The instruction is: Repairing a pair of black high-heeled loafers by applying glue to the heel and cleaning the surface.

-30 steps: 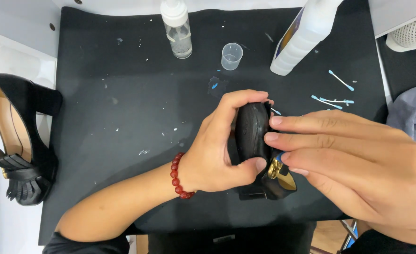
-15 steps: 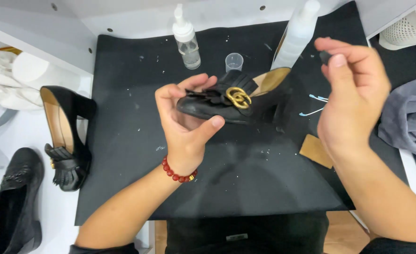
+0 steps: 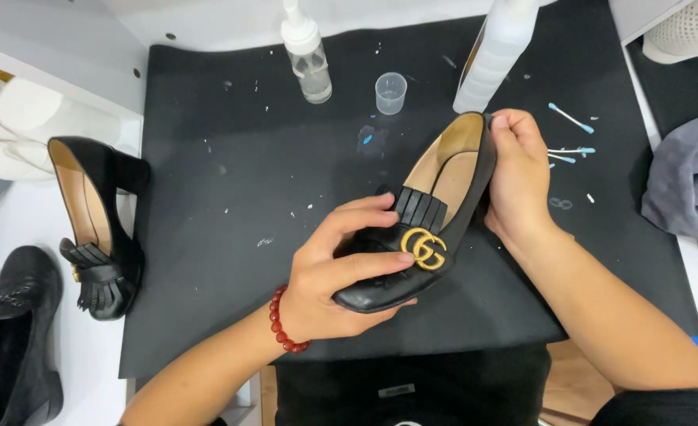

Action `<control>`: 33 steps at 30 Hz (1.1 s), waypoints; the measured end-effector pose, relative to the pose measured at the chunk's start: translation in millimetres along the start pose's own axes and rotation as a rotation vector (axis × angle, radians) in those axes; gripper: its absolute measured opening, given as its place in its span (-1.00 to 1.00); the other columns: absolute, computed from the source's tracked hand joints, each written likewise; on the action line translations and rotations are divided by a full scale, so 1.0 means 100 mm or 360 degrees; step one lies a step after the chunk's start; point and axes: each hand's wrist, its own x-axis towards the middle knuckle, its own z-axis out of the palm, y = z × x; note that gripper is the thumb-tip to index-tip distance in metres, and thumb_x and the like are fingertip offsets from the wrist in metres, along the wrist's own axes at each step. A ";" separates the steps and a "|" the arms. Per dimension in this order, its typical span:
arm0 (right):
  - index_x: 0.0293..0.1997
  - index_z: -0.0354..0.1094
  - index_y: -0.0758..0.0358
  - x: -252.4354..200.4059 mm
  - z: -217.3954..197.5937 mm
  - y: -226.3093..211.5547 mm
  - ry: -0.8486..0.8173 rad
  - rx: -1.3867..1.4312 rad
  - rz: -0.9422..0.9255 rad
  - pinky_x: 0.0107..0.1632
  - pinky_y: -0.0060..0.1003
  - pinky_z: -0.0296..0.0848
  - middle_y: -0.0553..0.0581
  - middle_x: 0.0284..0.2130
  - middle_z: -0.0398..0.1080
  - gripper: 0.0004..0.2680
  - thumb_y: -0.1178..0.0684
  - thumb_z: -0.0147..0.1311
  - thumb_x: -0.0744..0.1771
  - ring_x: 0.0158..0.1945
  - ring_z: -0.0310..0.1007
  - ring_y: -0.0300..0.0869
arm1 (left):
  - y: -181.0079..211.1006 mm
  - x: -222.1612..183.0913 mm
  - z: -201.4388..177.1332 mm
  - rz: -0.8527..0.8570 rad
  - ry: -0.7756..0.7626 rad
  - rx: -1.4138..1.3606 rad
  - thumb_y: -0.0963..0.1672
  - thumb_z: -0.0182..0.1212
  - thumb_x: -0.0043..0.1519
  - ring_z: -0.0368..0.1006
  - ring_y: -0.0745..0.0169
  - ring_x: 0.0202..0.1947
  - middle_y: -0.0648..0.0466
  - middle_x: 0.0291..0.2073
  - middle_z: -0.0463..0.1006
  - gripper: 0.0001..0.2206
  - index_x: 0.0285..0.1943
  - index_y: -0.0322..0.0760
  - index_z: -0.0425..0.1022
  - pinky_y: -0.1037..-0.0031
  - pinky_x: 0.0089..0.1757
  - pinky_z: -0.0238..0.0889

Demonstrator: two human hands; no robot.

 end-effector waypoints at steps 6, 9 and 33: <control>0.03 0.30 0.29 -0.25 0.13 -0.18 -0.0052 -0.0269 -0.0535 0.10 -0.37 0.52 0.11 0.01 0.41 -0.93 0.14 -0.08 0.49 0.06 0.45 -0.31 | -0.16 -0.26 0.11 -0.0116 0.0371 0.0019 -0.22 0.66 0.00 0.44 -0.34 0.35 -0.10 0.15 0.52 -0.54 0.04 -0.31 0.53 0.09 0.24 0.43; -0.19 0.34 0.36 -0.71 0.16 -0.38 -0.0124 -0.0906 -0.1312 -0.11 -0.25 0.42 0.17 -0.17 0.40 -0.97 0.21 0.04 0.37 -0.16 0.38 -0.17 | -0.13 -0.28 0.10 -0.0160 0.0380 0.0129 -0.20 0.67 -0.02 0.42 -0.38 0.32 -0.14 0.13 0.50 -0.54 0.02 -0.33 0.52 0.01 0.26 0.42; -0.15 0.54 0.00 -0.99 0.13 -0.30 -0.0952 -0.1113 -0.1954 0.10 0.01 0.33 -0.11 -0.19 0.33 -0.83 0.07 0.35 0.23 -0.05 0.24 -0.16 | -0.13 -0.32 0.12 -0.0094 0.0277 0.0215 -0.17 0.62 0.11 0.42 -0.48 0.28 -0.21 0.11 0.49 -0.58 0.07 -0.45 0.53 0.01 0.23 0.46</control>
